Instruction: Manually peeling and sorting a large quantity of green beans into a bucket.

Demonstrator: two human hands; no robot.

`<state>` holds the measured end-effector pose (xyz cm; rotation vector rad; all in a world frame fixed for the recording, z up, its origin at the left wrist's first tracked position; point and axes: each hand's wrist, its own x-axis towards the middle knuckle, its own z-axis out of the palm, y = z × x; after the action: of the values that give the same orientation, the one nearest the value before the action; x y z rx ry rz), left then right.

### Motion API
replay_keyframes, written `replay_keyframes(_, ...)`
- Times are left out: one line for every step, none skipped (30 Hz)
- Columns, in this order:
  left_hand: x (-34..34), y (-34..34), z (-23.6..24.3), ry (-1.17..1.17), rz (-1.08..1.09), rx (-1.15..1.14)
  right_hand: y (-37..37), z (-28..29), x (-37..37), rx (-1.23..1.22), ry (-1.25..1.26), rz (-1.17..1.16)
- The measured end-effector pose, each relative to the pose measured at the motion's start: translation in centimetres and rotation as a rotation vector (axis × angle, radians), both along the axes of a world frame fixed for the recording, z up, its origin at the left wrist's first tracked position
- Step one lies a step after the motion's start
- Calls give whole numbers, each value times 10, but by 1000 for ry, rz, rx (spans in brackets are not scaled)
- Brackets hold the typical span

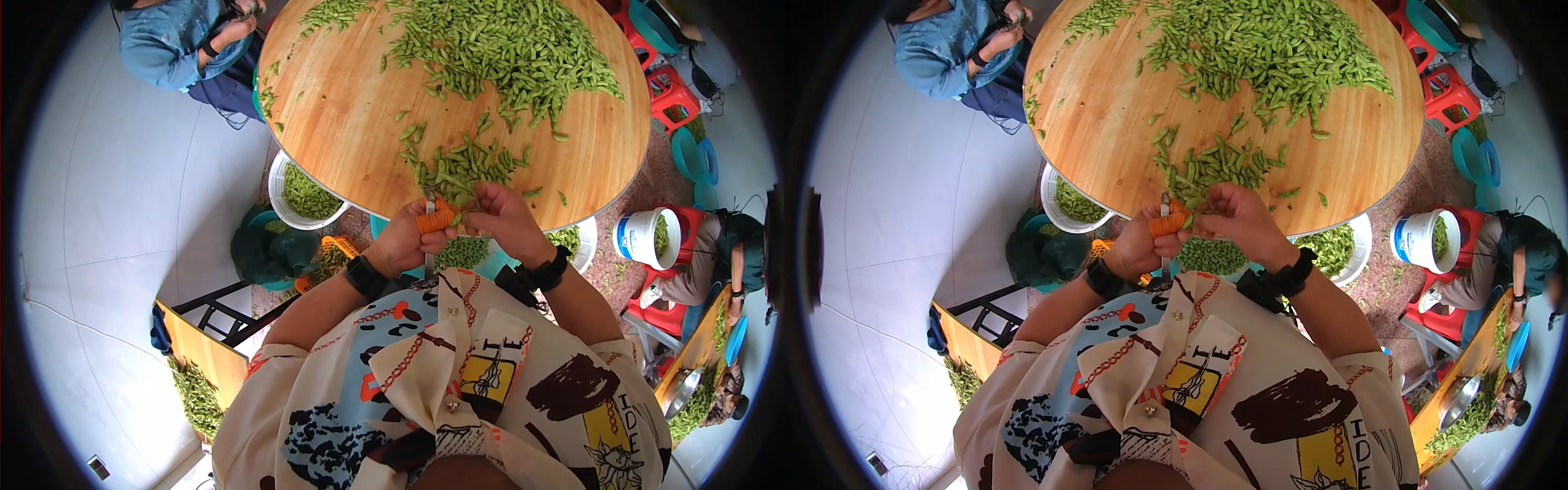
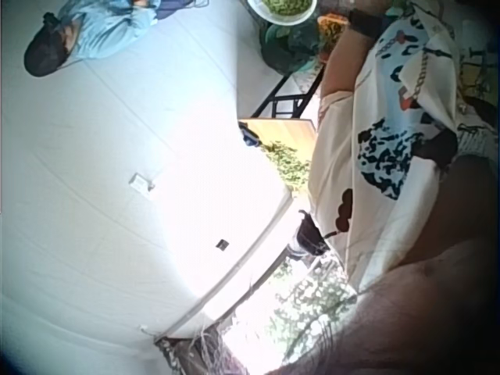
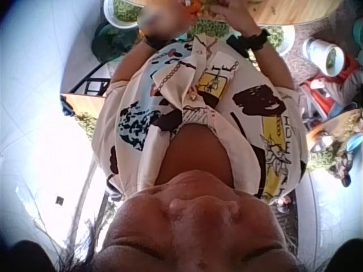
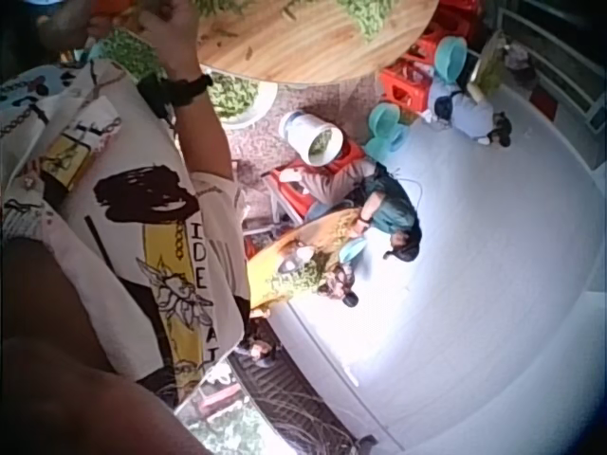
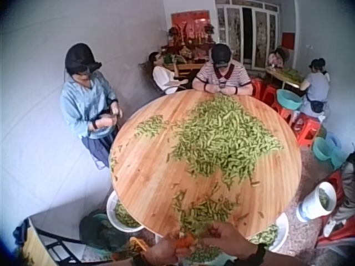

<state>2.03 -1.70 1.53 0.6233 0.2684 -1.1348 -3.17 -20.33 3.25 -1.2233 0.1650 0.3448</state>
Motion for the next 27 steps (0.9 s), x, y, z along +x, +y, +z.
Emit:
replay_keyframes(-1,0,0,-28,-7,-18,0,3,0,5,13,-11)
replay_keyframes(-2,0,1,-56,-14,-36,1,6,0,10,25,-21)
replay_keyframes(-1,-3,1,-140,-24,27,1,9,-1,15,37,-32)
replay_keyframes(2,-7,1,-224,-34,90,0,5,0,17,92,-61)
replay_keyframes(3,-9,2,-307,-44,154,0,-2,2,20,146,-89)
replay_keyframes(3,-10,2,-485,-100,255,-1,-8,3,22,200,-118)
replay_keyframes(4,-10,1,-662,-156,356,-2,-11,4,19,211,-117)
replay_keyframes(5,-9,2,-839,-212,457,-3,-13,5,16,222,-115)
replay_keyframes(5,-8,3,-877,-238,490,-2,-15,4,16,238,-112)
replay_keyframes(7,-8,7,-915,-265,522,-2,-16,4,9,243,-94)
replay_keyframes(8,-7,8,-953,-292,554,-2,-16,3,2,249,-76)
replay_keyframes(8,-6,8,-859,-273,518,-2,-15,4,-7,248,-58)
replay_keyframes(7,-5,8,-764,-253,482,-1,-15,4,-27,232,-40)
replay_keyframes(7,-4,8,-670,-233,446,-1,-15,4,-47,216,-23)
replay_keyframes(7,-3,7,-613,-222,416,0,-15,4,-67,202,-7)
replay_keyframes(7,-2,5,-556,-212,387,0,-16,4,-71,182,2)
replay_keyframes(8,-1,3,-500,-201,357,0,-18,4,-76,161,10)
replay_keyframes(8,1,1,-484,-215,346,0,-19,4,-79,141,20)
replay_keyframes(7,2,-1,-468,-228,336,1,-20,3,-80,136,31)
replay_keyframes(7,3,-3,-452,-241,325,2,-20,2,-81,132,42)
replay_keyframes(7,4,-5,-447,-235,307,3,-20,1,-84,127,52)
replay_keyframes(6,6,-8,-442,-229,288,3,-22,2,-80,127,61)
replay_keyframes(5,6,-8,-437,-223,270,2,-25,2,-77,126,69)
replay_keyframes(4,6,-8,-405,-215,274,2,-27,2,-73,126,78)
replay_keyframes(4,5,-8,-373,-208,279,3,-28,1,-105,106,85)
replay_keyframes(3,5,-8,-342,-200,283,4,-30,1,-137,85,91)
replay_keyframes(3,6,-11,-369,-237,298,4,-31,0,-169,64,96)
